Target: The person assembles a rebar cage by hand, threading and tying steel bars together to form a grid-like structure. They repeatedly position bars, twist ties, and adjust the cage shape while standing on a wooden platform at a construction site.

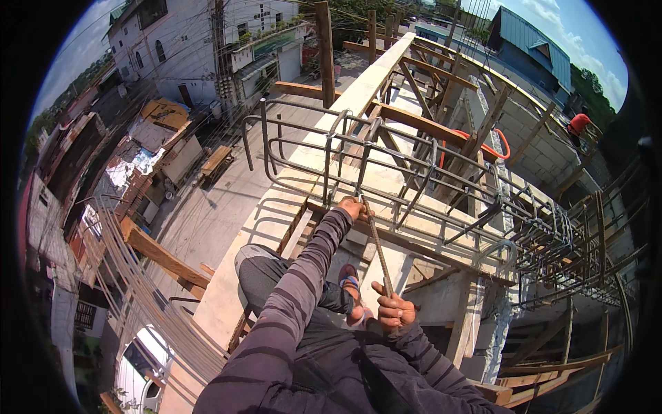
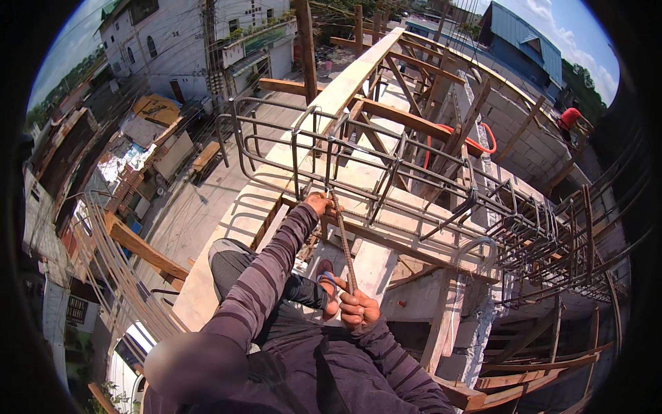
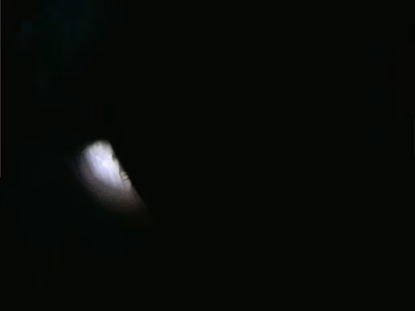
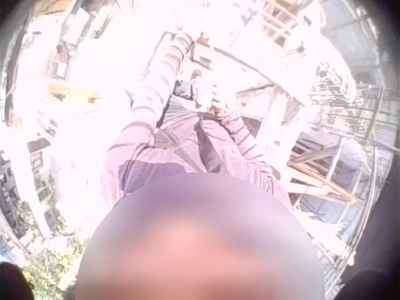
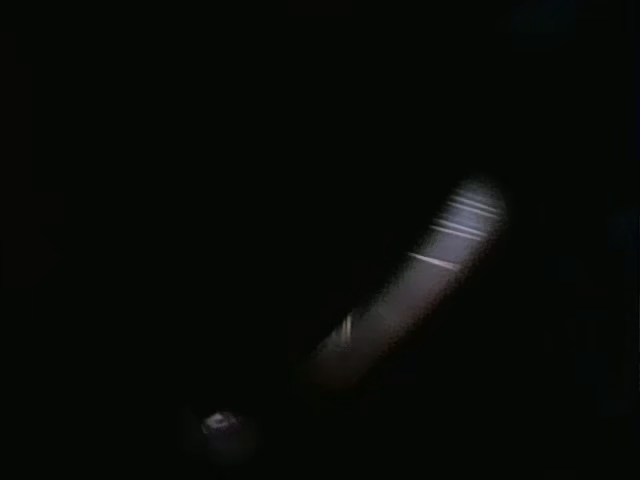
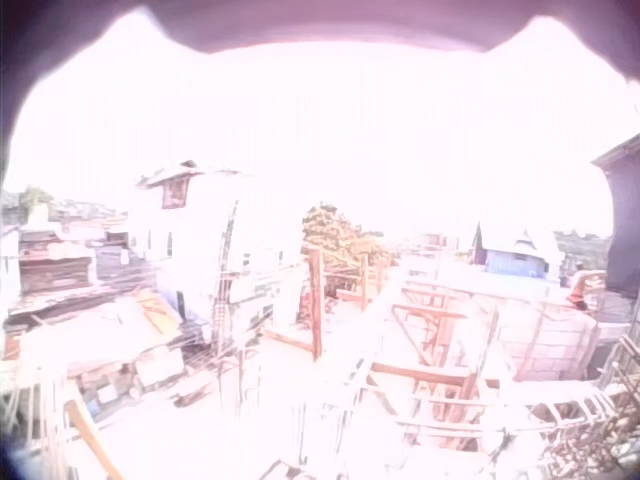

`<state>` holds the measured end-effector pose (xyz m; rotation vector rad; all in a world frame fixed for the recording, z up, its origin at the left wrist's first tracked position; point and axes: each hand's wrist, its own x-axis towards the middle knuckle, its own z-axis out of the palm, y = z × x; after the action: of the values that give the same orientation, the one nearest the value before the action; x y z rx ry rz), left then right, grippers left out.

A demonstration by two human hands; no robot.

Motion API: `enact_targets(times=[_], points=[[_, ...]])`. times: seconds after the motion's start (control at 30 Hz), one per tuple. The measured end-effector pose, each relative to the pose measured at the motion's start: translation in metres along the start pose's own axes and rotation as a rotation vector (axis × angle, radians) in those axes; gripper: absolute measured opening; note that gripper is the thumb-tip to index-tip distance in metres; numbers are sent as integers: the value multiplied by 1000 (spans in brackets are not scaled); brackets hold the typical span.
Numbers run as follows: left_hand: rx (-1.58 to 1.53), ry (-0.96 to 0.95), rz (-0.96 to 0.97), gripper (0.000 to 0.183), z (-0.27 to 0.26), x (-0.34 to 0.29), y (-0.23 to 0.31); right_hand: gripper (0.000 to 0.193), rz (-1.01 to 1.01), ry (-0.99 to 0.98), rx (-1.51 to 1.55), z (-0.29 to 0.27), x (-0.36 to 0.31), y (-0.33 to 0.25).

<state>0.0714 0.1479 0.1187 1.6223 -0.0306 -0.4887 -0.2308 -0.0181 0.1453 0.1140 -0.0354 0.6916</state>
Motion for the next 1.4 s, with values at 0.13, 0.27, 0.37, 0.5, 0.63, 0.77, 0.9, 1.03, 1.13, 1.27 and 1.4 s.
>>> enact_targets(times=[0.13,0.27,0.37,0.5,0.63,0.77,0.9,1.03,1.13,1.27,1.4], points=[[-458,-172,30,27,5,-5,-4,32,46,300,-441,37,-5,-23],[-653,-255,124,28,15,-11,-18,26,101,640,-1245,94,0,-52],[-651,-256,140,29,17,-17,-21,30,183,842,-1568,131,7,-64],[-542,157,-113,31,16,-24,8,36,222,677,-2861,159,22,-81],[274,407,-257,73,29,-43,63,37,394,752,-2901,177,38,-94],[494,293,-81,57,18,-58,88,42,472,761,-2348,175,38,-82],[575,203,-33,52,11,-56,86,52,148,631,-717,133,22,-45],[724,144,83,51,6,-46,72,42,118,418,-378,77,20,-10],[465,159,-22,49,9,-46,69,37,156,451,-516,61,25,4],[457,263,-144,42,17,-51,77,33,194,447,-623,69,31,6],[370,292,-158,39,25,-41,65,34,317,644,-814,90,28,-17]])
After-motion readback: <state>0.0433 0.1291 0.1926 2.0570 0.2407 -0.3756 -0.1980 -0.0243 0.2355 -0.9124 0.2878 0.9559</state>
